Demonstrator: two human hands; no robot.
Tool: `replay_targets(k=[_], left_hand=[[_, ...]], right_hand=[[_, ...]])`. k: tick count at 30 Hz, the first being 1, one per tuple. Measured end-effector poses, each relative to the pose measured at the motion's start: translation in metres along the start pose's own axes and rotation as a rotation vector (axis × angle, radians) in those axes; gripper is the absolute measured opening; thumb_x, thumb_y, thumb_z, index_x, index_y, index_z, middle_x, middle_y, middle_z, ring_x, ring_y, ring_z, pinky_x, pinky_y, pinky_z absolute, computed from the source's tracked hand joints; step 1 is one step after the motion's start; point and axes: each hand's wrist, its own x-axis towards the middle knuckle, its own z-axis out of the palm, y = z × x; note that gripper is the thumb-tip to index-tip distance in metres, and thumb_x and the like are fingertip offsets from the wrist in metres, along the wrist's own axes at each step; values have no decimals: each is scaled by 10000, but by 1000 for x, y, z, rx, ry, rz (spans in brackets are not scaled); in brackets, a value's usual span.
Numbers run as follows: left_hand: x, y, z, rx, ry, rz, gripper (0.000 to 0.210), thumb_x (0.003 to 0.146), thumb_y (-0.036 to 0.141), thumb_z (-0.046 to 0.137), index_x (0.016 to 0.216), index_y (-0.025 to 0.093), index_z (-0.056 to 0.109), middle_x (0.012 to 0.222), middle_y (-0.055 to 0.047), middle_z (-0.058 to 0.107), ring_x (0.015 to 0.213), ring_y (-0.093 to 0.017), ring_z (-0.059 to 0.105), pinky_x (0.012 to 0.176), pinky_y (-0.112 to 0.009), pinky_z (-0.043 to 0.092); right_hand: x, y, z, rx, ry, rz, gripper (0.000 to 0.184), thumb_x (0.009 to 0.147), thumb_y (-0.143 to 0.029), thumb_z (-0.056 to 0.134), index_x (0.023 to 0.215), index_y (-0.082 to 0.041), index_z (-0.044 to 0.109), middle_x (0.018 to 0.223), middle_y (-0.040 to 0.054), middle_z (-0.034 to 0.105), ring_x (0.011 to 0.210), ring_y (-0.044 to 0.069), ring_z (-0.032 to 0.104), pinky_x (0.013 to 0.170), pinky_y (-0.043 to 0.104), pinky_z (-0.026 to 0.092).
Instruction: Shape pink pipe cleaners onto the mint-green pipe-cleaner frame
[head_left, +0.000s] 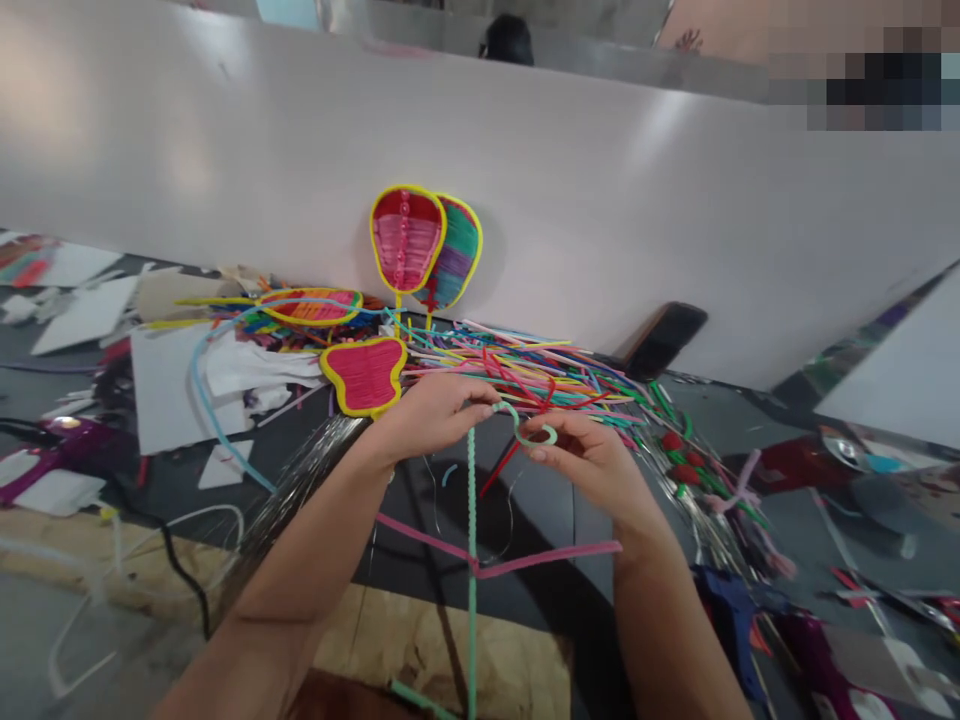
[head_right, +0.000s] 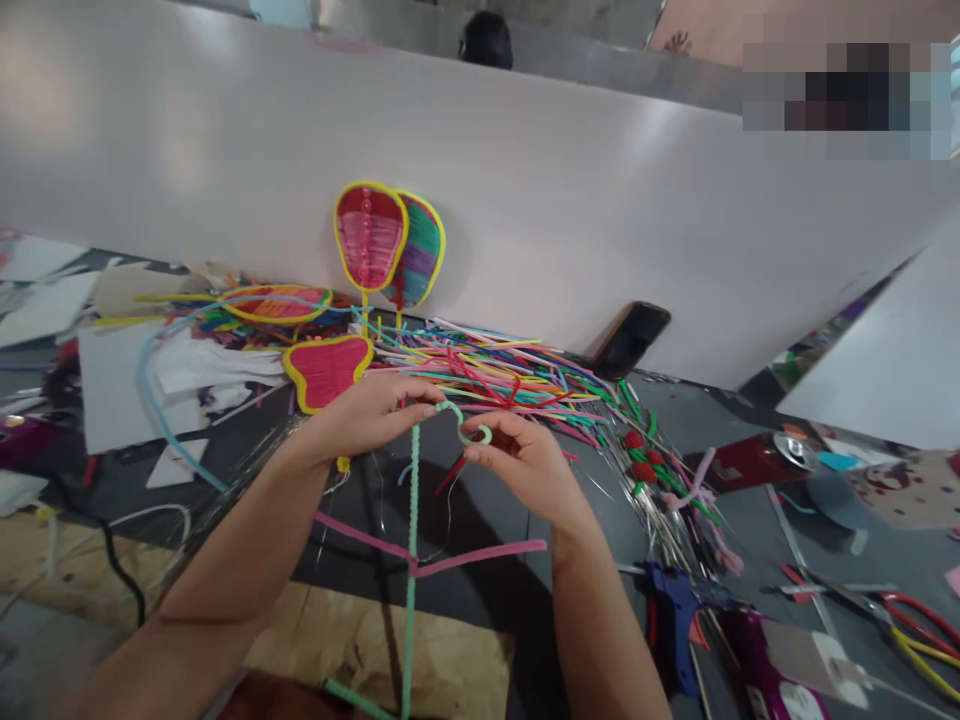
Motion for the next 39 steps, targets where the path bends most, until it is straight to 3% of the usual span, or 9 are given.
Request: replay_targets(k=[5, 9, 12, 16, 23, 26, 30, 34, 39], left_hand=[[1, 4, 4, 32, -15, 1, 238, 867, 252, 440, 937, 192, 659, 845, -17, 699, 769, -151, 618, 686, -242, 406], [2, 8, 15, 199, 85, 2, 227, 871, 266, 446, 891, 222, 668, 860, -13, 711, 877, -186, 617, 842, -334, 362], [2, 15, 25, 306, 140, 6, 228, 874, 267, 449, 868, 230, 674, 871, -21, 713, 914, -206, 603, 923, -411, 292], [1, 25, 35, 341, 178, 28, 224, 879, 262, 454, 867, 242, 677, 862, -19, 708, 907, -209, 595, 969, -463, 229], [0, 32, 41, 268, 169, 67, 204, 872, 261, 472, 830, 236, 670, 842, -15, 700, 892, -195, 578, 969, -447, 245], [0, 32, 41, 264, 170, 84, 202, 867, 234, 466, 801, 220, 657, 821, -16, 699, 877, -192, 570, 974, -451, 242], [-1, 35, 42, 256, 180, 116, 184, 854, 204, 466, 828, 224, 647, 845, -10, 702, 885, -187, 566, 982, -453, 232], [-2, 40, 44, 268, 192, 146, 195, 847, 213, 468, 734, 212, 628, 794, -10, 695, 891, -194, 567, 1003, -495, 175], [-4, 43, 47, 223, 192, 166, 181, 861, 260, 477, 817, 249, 653, 837, 4, 695, 930, -184, 560, 1024, -485, 143]], right_hand=[[-1, -3, 0, -231, 118, -188, 187, 689, -310, 739, 820, -218, 642, 1098, 78, 597, 1061, 232, 544, 863, 363, 457], [-7, -16, 1, -443, 106, -273, 122, 758, -270, 674, 857, -216, 628, 913, 55, 605, 763, 162, 568, 628, 276, 476], [-14, -26, 3, -514, 25, -277, 78, 793, -236, 633, 863, -211, 609, 795, 20, 612, 619, 116, 529, 562, 237, 456], [-20, -31, 5, -354, 0, -186, 101, 776, -256, 661, 836, -212, 593, 808, 21, 648, 681, 130, 594, 597, 238, 493], [-17, -27, 4, 240, 167, -97, 200, 779, -270, 663, 923, -236, 528, 825, 8, 682, 661, 142, 669, 560, 253, 549], [-15, -23, 1, 242, 233, -107, 278, 779, -293, 662, 1020, -262, 525, 827, 6, 677, 651, 144, 661, 548, 263, 545], [-14, -20, 0, 82, 284, -158, 91, 771, -281, 666, 835, -240, 615, 795, 23, 669, 657, 169, 637, 564, 311, 526], [-6, -16, 1, -52, 387, -299, 78, 722, -274, 707, 749, -237, 645, 771, 30, 656, 795, 205, 617, 736, 371, 507], [4, -5, 2, -9, 515, -233, 83, 761, -298, 660, 786, -229, 620, 781, 14, 615, 757, 163, 571, 679, 296, 464]])
